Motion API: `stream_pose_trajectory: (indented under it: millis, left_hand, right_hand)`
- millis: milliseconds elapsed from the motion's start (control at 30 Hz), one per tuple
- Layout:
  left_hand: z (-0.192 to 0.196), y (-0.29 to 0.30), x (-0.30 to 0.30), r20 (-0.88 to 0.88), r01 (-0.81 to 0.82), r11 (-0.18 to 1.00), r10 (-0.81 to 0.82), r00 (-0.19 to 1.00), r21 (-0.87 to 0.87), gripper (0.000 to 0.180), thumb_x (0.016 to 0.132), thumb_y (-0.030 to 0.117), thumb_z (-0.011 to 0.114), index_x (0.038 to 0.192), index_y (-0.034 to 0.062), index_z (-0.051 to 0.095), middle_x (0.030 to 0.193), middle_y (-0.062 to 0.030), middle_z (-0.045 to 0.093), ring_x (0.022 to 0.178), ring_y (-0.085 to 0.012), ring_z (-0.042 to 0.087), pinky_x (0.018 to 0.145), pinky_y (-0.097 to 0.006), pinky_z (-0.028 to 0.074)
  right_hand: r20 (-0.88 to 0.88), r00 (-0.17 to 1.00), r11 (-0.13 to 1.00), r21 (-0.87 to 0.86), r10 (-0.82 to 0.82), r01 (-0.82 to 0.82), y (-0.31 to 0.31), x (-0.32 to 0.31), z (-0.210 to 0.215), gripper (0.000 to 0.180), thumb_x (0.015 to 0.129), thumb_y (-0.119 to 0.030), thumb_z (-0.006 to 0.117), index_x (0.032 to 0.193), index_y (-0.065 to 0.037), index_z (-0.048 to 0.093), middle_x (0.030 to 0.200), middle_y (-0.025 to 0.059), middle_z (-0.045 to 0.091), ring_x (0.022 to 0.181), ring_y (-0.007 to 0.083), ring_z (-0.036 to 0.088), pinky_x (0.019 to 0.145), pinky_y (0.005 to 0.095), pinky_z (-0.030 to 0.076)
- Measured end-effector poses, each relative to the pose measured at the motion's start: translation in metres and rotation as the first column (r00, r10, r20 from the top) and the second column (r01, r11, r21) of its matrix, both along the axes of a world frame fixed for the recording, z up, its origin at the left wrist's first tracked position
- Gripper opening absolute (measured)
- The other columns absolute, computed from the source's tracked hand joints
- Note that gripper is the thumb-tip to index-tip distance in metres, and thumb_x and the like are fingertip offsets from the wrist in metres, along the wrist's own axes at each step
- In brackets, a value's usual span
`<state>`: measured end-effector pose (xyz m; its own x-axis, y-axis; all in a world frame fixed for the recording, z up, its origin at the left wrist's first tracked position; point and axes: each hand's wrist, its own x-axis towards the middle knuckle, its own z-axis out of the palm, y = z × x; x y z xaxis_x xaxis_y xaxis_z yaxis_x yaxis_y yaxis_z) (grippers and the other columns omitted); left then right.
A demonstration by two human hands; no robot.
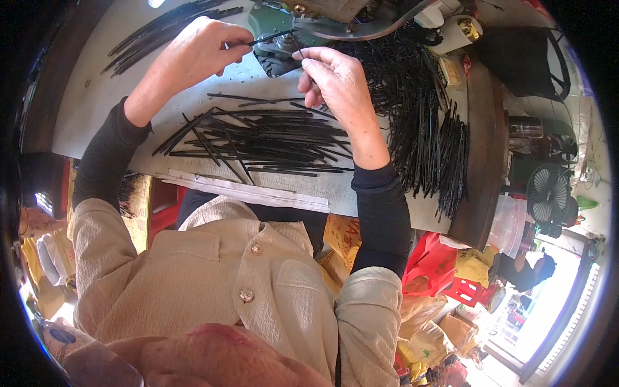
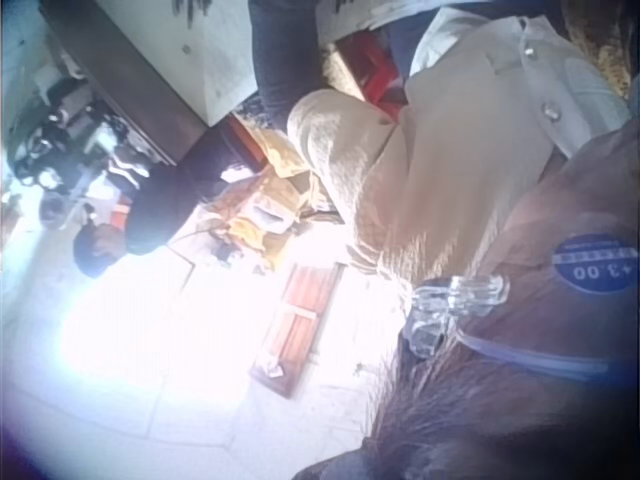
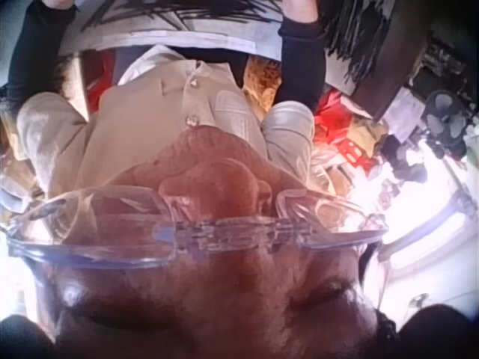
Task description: Manually aligning and processing bundles of black plastic zip ties using a machine.
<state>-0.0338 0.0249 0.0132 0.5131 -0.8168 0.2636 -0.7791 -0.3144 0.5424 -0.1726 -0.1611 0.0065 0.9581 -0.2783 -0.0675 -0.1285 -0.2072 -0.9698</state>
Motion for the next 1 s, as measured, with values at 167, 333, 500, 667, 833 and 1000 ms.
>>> stream_pose_trajectory:
  millis: [167, 333, 500, 667, 833, 1000]
  left_hand:
    - [0.008, 0.003, 0.006, -0.082, 0.063, 0.997, -0.059, 0.995, 0.037, 0.018, 0.084, 0.012, 0.060, 0.095, -0.0005, 0.066, 0.068, -0.0103, 0.065, 0.047, -0.0146, 0.057, 0.048, -0.027, 0.048]
    - [0.006, 0.000, 0.007, -0.172, 0.084, 0.996, -0.076, 0.982, 0.035, 0.020, 0.082, 0.014, 0.058, 0.093, 0.0000, 0.067, 0.067, -0.0087, 0.066, 0.047, -0.0146, 0.060, 0.049, -0.027, 0.050]
    - [0.007, 0.004, -0.009, -0.269, 0.145, 0.988, -0.155, 0.951, -0.055, 0.017, 0.080, 0.013, 0.057, 0.085, -0.0003, 0.067, 0.062, -0.0102, 0.063, 0.047, -0.0173, 0.061, 0.052, -0.029, 0.051]
    - [0.003, 0.012, -0.001, -0.097, 0.164, 0.983, -0.172, 0.980, -0.079, 0.020, 0.084, 0.021, 0.061, 0.085, 0.0017, 0.068, 0.068, -0.0109, 0.065, 0.052, -0.0219, 0.062, 0.055, -0.030, 0.050]
    - [-0.031, 0.048, 0.078, 0.493, -0.309, 0.951, 0.264, 0.829, 0.011, 0.021, 0.080, 0.024, 0.061, 0.096, 0.0094, 0.065, 0.097, -0.0082, 0.064, 0.086, -0.0283, 0.062, 0.075, -0.039, 0.050]
    - [-0.037, 0.054, 0.088, 0.462, -0.338, 0.939, 0.270, 0.845, 0.069, 0.022, 0.081, 0.022, 0.061, 0.096, 0.0060, 0.066, 0.096, -0.0088, 0.064, 0.090, -0.0282, 0.061, 0.077, -0.040, 0.049]
  right_hand:
    - [-0.048, 0.999, 0.991, 0.136, -0.009, 0.015, 0.003, 0.003, 0.003, 0.025, 0.089, -0.014, 0.055, 0.105, 0.004, 0.062, 0.067, 0.0055, 0.060, 0.049, 0.0089, 0.053, 0.044, 0.0206, 0.043]
    - [0.046, 0.980, 0.942, 0.285, -0.196, 0.175, -0.009, 0.000, -0.009, 0.024, 0.087, -0.010, 0.058, 0.106, 0.002, 0.061, 0.068, 0.0055, 0.061, 0.051, 0.0104, 0.055, 0.048, 0.0212, 0.044]
    - [0.188, 0.889, 0.694, 0.698, -0.417, 0.178, -0.028, 0.004, -0.030, 0.018, 0.090, -0.009, 0.056, 0.105, 0.000, 0.061, 0.082, 0.0089, 0.066, 0.069, 0.0148, 0.066, 0.062, 0.0253, 0.056]
    - [0.184, 0.942, 0.750, 0.655, -0.279, 0.094, -0.023, 0.005, -0.037, 0.021, 0.091, -0.012, 0.057, 0.106, 0.002, 0.060, 0.088, 0.0090, 0.065, 0.075, 0.0155, 0.066, 0.063, 0.0262, 0.056]
    - [0.205, 0.909, 0.768, 0.619, -0.362, 0.166, -0.019, 0.009, -0.032, 0.021, 0.092, -0.013, 0.057, 0.105, 0.003, 0.060, 0.098, 0.0109, 0.064, 0.089, 0.0183, 0.064, 0.067, 0.0288, 0.056]
    - [0.186, 0.911, 0.752, 0.635, -0.368, 0.174, -0.018, 0.009, -0.028, 0.021, 0.091, -0.013, 0.057, 0.105, 0.002, 0.059, 0.094, 0.0131, 0.065, 0.082, 0.0202, 0.066, 0.071, 0.0319, 0.056]
